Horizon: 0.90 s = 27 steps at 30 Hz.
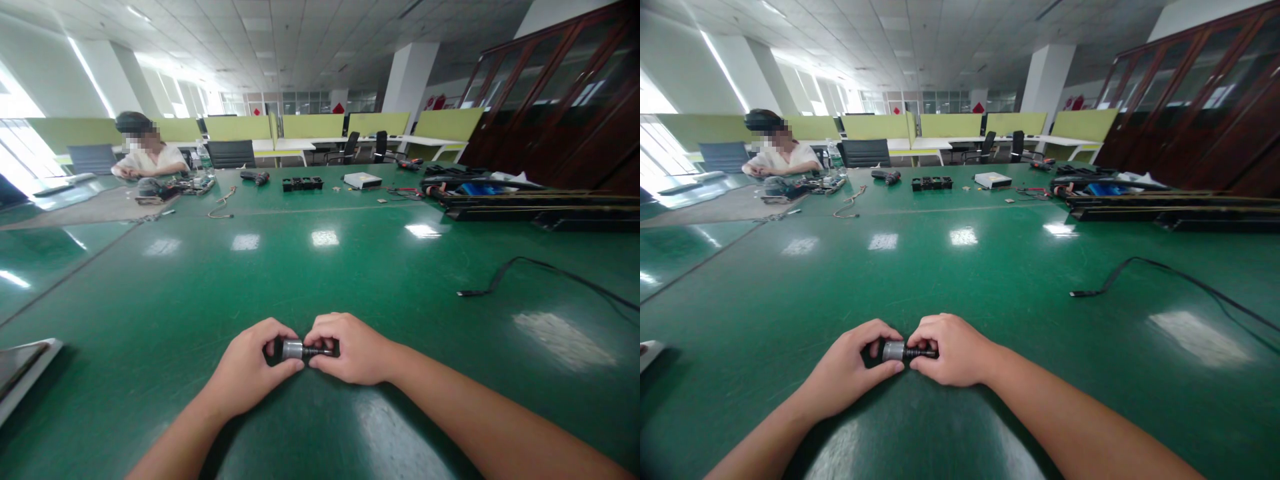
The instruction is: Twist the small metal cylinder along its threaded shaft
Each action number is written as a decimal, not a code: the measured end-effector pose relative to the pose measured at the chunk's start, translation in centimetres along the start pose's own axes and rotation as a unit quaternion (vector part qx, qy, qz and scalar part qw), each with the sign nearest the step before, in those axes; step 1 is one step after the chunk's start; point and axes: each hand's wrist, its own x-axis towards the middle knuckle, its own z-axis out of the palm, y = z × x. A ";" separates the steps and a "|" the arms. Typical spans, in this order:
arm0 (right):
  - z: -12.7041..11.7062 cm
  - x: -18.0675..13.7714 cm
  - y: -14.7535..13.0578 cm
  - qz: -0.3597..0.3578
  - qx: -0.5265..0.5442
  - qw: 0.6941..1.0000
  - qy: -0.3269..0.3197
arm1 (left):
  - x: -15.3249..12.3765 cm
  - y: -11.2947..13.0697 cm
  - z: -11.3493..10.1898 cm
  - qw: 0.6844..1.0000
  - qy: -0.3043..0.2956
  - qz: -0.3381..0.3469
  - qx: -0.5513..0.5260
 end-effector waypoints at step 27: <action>0.1 0.0 -0.1 0.005 0.000 1.000 -0.003 | -0.1 0.1 -0.1 1.000 -0.005 0.000 -0.008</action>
